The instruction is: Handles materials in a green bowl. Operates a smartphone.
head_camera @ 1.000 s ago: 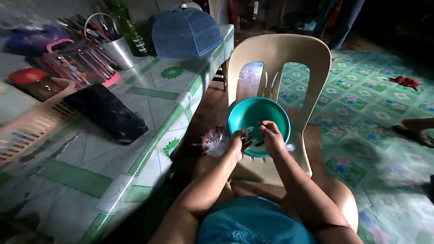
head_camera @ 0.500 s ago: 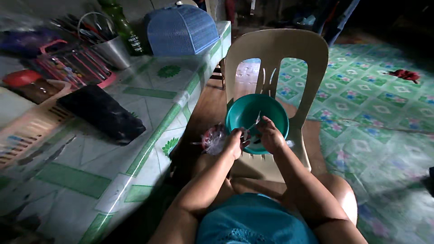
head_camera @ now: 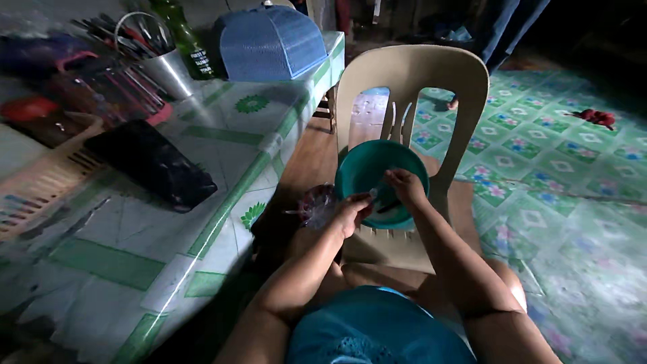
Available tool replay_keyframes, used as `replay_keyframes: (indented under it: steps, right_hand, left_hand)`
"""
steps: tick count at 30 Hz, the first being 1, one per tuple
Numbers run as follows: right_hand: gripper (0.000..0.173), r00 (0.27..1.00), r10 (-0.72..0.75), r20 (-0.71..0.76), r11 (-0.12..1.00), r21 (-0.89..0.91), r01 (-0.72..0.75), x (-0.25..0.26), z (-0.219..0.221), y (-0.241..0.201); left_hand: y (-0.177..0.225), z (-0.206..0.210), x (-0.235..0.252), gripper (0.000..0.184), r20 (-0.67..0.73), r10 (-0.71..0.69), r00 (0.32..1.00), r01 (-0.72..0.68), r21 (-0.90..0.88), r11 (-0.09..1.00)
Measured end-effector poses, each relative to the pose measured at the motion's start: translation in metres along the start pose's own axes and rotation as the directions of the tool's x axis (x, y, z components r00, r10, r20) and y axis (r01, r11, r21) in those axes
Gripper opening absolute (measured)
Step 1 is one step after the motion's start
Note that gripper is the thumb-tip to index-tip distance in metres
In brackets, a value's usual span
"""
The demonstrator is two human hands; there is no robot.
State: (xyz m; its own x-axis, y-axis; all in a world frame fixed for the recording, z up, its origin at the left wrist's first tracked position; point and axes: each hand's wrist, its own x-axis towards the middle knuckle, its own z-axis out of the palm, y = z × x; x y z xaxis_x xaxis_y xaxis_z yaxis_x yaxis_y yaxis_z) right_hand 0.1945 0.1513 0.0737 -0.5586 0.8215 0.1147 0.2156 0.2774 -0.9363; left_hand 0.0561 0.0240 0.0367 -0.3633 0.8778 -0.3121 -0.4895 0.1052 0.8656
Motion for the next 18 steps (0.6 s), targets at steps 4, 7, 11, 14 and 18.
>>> replay_keyframes:
  steps: [4,7,11,14,18]
  right_hand:
    - [0.036,0.986,-0.066,-0.156,0.986,-0.162,0.04,0.01,-0.024,-0.016]
    - [0.037,0.988,-0.063,-0.141,0.99,-0.136,0.044,0.018,-0.028,-0.014]
    - [0.046,0.994,-0.11,0.009,0.994,-0.014,0.11,0.01,-0.039,-0.017]
    - [0.045,0.99,-0.135,-0.046,0.99,0.04,0.137,0.0,-0.057,-0.021]
    - [0.046,0.975,-0.145,-0.169,0.986,0.052,0.156,-0.005,-0.083,-0.002]
  left_hand:
    - [0.003,-0.015,-0.007,0.019,-0.092,0.052,0.994,-0.05,0.022,0.998]
    - [0.012,-0.029,-0.012,0.012,-0.089,0.156,0.984,-0.158,-0.015,0.987]
    - [0.018,-0.06,-0.009,0.009,-0.26,0.277,0.925,-0.323,-0.152,0.934]
    - [0.02,-0.087,0.0,0.014,-0.407,0.284,0.868,-0.383,-0.185,0.905]
    - [0.005,-0.127,0.032,0.037,-0.566,0.207,0.798,-0.263,-0.018,0.965]
